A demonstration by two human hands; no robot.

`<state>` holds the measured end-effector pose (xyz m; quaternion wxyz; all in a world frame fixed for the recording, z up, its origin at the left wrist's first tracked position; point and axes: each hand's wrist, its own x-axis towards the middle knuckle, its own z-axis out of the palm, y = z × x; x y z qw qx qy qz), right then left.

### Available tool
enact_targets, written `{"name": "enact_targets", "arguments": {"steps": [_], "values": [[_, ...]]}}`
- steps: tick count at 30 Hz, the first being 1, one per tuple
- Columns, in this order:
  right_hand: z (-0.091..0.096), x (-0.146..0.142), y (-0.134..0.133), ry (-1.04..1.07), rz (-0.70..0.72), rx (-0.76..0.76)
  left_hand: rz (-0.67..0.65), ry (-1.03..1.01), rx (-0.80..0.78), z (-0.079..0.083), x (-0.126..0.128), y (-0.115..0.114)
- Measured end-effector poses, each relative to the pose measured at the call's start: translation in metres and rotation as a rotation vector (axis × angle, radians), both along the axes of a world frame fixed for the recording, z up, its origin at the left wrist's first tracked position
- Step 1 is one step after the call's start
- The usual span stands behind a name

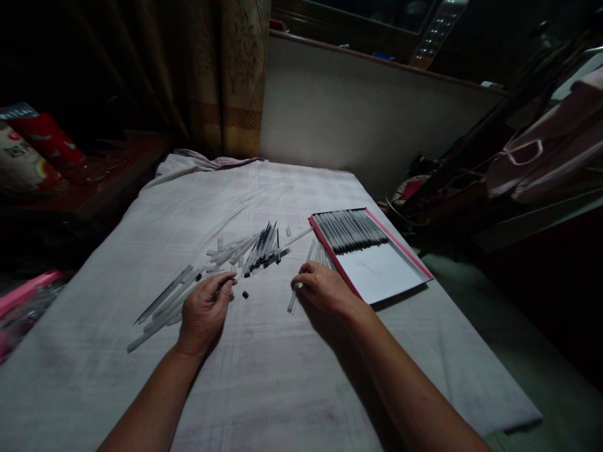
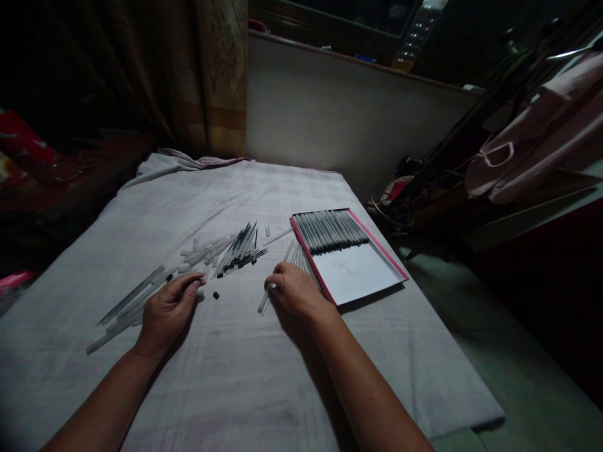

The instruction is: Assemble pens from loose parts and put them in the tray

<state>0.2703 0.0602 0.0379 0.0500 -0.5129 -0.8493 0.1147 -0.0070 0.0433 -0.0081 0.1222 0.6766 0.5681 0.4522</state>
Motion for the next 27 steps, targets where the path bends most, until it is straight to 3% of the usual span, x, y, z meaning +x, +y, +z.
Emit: {"name": "enact_targets", "arguments": {"steps": [5,9,12,15,19,23,27], "values": [[0.011,-0.01,0.01,-0.185,0.166,-0.001,-0.005,-0.006,0.009,0.0,0.0,0.0],[0.008,-0.013,0.015,-0.236,0.306,0.042,-0.013,0.003,0.023,-0.001,-0.001,0.0],[0.001,-0.018,0.012,-0.119,0.245,0.105,-0.053,0.029,0.066,0.0,0.001,-0.001],[-0.009,-0.033,0.003,0.152,0.14,0.166,-0.144,0.048,0.1,0.002,0.007,-0.004],[-0.022,-0.064,-0.009,0.401,0.164,0.171,-0.22,-0.044,0.067,0.004,0.015,-0.009],[-0.027,-0.079,-0.012,0.506,0.162,0.166,-0.179,-0.171,-0.01,0.006,0.018,-0.013],[-0.023,-0.059,-0.01,0.455,0.123,0.13,-0.139,-0.281,-0.171,0.013,0.019,-0.017]]}}
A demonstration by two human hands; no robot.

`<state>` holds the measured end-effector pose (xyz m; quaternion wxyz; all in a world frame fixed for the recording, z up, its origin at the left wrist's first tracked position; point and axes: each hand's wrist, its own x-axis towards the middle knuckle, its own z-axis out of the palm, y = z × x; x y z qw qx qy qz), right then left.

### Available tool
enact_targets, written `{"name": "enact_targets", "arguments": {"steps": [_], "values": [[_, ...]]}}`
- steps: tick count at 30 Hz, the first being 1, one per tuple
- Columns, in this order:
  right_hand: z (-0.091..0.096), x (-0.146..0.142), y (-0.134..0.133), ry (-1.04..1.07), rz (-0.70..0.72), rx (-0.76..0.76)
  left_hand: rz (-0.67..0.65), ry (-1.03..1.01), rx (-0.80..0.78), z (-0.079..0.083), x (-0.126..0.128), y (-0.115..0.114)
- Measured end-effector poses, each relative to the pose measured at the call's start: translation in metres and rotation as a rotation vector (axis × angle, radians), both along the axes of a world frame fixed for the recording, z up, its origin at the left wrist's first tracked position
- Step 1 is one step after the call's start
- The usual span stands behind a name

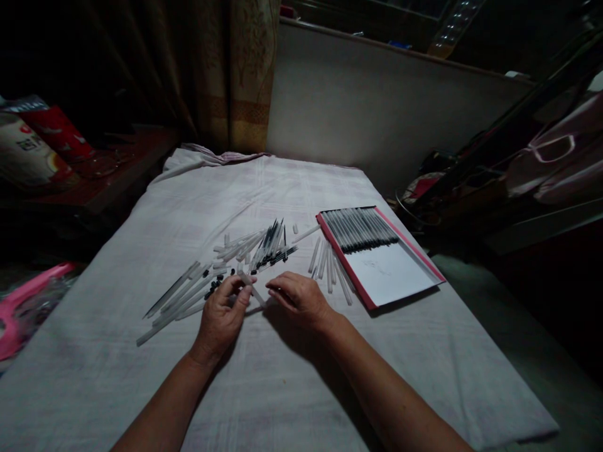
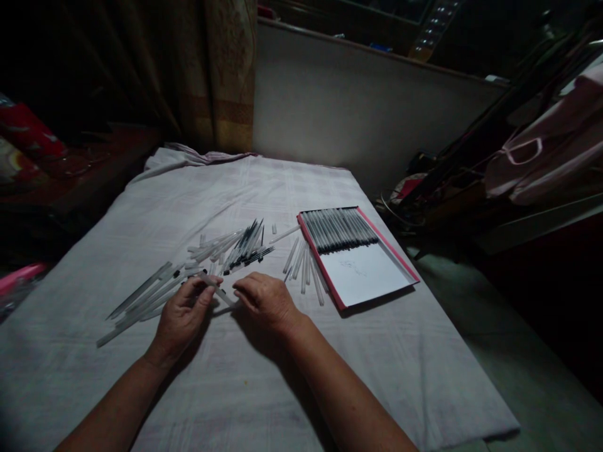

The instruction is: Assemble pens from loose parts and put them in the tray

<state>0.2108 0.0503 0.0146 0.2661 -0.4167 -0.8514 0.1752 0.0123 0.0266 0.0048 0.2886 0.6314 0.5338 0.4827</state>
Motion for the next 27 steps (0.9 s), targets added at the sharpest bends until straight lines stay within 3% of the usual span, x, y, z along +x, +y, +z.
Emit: {"name": "enact_targets", "arguments": {"steps": [3,6,9,13,16,19,21,23,27], "values": [[0.01,0.031,-0.001,-0.164,-0.071,-0.073,-0.017,-0.101,-0.125,0.003,0.002,-0.002],[0.022,0.057,-0.004,-0.404,-0.089,-0.121,0.003,-0.108,-0.145,-0.001,0.003,-0.001],[0.027,0.065,-0.002,-0.59,-0.073,-0.121,0.018,-0.071,-0.159,-0.007,0.002,0.0],[0.015,0.062,0.005,-0.594,0.013,-0.071,0.009,-0.038,-0.153,-0.012,0.0,0.002],[0.005,0.056,0.006,-0.356,-0.018,-0.012,0.009,-0.012,-0.124,-0.012,0.0,0.002],[0.008,0.043,0.001,0.221,-0.182,-0.011,-0.011,0.041,-0.097,-0.009,0.0,0.0],[0.018,0.03,-0.002,0.661,-0.322,-0.091,-0.024,0.092,-0.079,-0.007,0.0,-0.001],[0.028,0.017,-0.003,0.958,-0.398,-0.185,-0.021,0.143,-0.056,-0.006,0.001,-0.001],[0.037,0.001,-0.002,1.169,-0.429,-0.255,-0.006,0.213,0.007,-0.006,0.001,-0.002]]}}
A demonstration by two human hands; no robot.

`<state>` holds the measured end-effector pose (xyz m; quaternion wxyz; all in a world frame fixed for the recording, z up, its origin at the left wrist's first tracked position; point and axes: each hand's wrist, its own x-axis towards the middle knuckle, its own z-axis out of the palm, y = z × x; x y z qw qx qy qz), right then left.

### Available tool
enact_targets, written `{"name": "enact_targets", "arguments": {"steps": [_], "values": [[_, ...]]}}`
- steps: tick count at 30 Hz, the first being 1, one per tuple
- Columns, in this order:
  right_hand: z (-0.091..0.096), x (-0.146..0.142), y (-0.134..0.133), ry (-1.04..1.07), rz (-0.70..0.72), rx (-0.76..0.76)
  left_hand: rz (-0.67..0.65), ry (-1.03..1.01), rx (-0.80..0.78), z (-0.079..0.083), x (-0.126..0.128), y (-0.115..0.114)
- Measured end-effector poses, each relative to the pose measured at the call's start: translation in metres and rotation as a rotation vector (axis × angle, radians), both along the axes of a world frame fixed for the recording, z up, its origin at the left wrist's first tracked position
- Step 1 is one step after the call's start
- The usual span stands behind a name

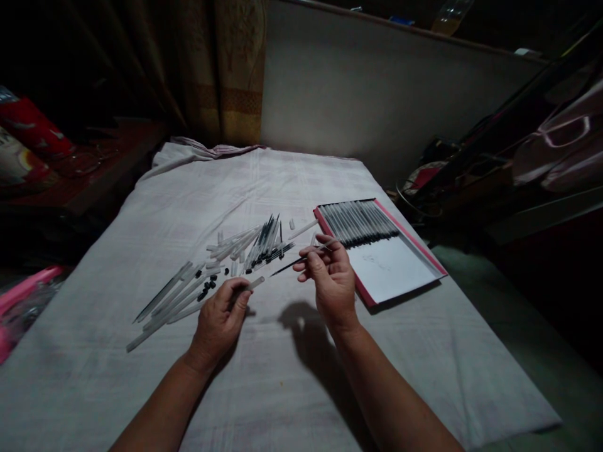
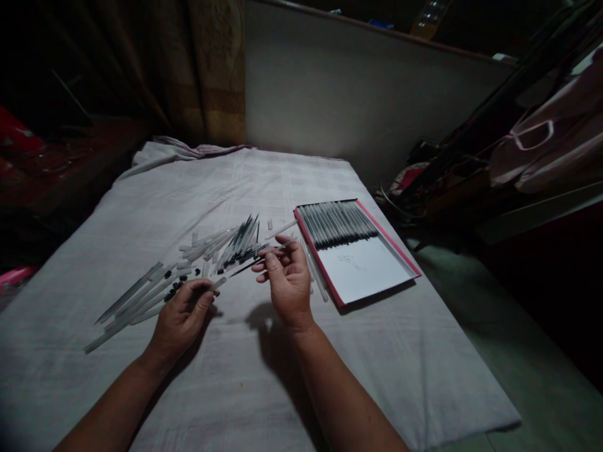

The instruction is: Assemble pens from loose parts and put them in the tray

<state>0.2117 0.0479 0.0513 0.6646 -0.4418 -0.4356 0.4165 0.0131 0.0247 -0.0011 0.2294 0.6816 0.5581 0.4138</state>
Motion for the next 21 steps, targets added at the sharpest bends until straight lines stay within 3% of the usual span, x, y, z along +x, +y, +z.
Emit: {"name": "enact_targets", "arguments": {"steps": [9,12,16,21], "values": [[-0.006,-0.012,-0.004,-0.033,0.052,-0.015,-0.031,0.057,0.033,0.0,0.0,-0.001],[-0.008,-0.017,-0.006,-0.073,0.144,-0.055,-0.026,0.075,0.051,0.002,0.0,-0.001],[-0.016,-0.021,-0.004,-0.281,0.336,-0.073,-0.012,0.082,0.078,0.007,-0.005,0.001],[-0.023,-0.02,0.005,-0.694,0.277,-0.061,0.175,0.012,0.127,0.007,-0.018,0.006]]}}
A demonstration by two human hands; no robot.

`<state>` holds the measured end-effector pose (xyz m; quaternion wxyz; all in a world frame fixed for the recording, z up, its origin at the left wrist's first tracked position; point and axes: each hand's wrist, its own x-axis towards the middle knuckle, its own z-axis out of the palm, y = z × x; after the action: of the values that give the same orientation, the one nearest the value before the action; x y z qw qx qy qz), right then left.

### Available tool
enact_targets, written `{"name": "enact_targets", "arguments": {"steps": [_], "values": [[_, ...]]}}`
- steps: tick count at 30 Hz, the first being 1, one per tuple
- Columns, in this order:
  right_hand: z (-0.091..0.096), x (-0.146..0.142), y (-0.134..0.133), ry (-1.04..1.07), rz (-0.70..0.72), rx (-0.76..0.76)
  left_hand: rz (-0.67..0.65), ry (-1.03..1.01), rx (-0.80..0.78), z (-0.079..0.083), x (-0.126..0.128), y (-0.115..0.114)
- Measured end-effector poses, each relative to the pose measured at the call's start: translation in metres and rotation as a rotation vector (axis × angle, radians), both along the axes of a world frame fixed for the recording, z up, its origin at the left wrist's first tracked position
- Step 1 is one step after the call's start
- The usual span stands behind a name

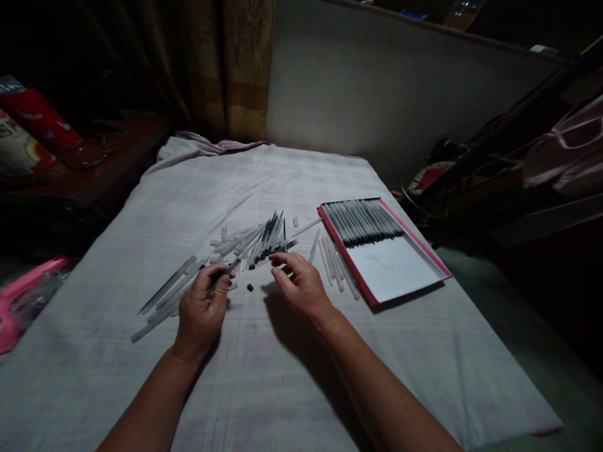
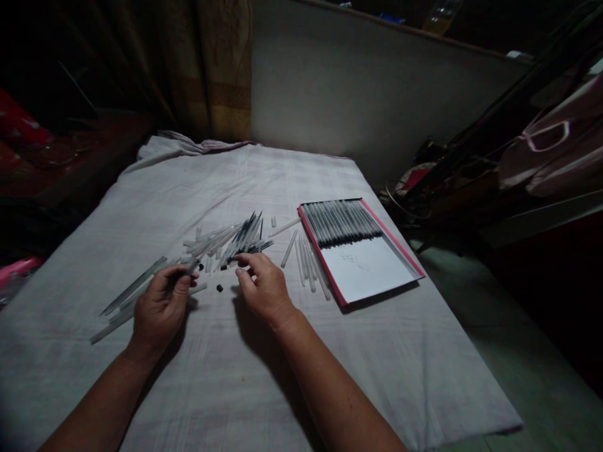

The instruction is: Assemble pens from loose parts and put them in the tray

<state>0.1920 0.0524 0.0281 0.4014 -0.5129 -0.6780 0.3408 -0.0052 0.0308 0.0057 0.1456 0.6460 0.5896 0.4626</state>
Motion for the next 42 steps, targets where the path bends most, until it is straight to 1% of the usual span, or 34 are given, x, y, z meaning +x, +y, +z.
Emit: {"name": "enact_targets", "arguments": {"steps": [2,5,8,10,11,13,15,18,21,23,26,32,38,42], "values": [[-0.001,-0.003,0.0,-0.237,0.038,-0.003,0.03,0.005,0.026,-0.001,-0.002,0.001],[-0.004,-0.016,-0.004,-0.508,0.127,-0.035,0.009,0.06,0.064,-0.002,-0.001,0.0],[-0.009,-0.03,-0.006,-0.68,0.167,-0.011,-0.021,0.13,0.121,-0.002,0.001,0.0],[-0.012,-0.033,-0.004,-0.704,0.169,0.004,-0.051,0.177,0.155,-0.003,0.001,0.001],[-0.014,-0.032,-0.002,-0.672,0.161,0.003,-0.069,0.2,0.169,-0.003,0.001,0.001],[-0.018,-0.025,0.0,-0.508,0.117,-0.034,-0.102,0.239,0.192,-0.004,0.001,0.001],[-0.022,-0.013,-0.001,-0.227,0.029,-0.108,-0.132,0.264,0.202,-0.004,0.002,0.001],[-0.025,0.005,-0.008,0.281,-0.097,-0.261,-0.192,0.287,0.195,-0.005,0.006,-0.001],[-0.025,0.016,-0.016,0.694,-0.132,-0.438,-0.26,0.316,0.216,-0.005,0.011,-0.004],[-0.025,0.019,-0.02,0.871,-0.143,-0.515,-0.289,0.333,0.231,-0.004,0.014,-0.006],[-0.025,0.018,-0.021,1.007,-0.14,-0.571,-0.305,0.349,0.226,-0.003,0.018,-0.007],[-0.023,0.018,-0.018,1.164,-0.108,-0.686,-0.32,0.346,0.2,-0.002,0.02,-0.008],[-0.021,0.023,-0.016,1.221,-0.109,-0.809,-0.32,0.33,0.179,0.0,0.02,-0.011],[-0.021,0.022,-0.016,1.208,-0.106,-0.833,-0.313,0.329,0.18,0.0,0.019,-0.011]]}}
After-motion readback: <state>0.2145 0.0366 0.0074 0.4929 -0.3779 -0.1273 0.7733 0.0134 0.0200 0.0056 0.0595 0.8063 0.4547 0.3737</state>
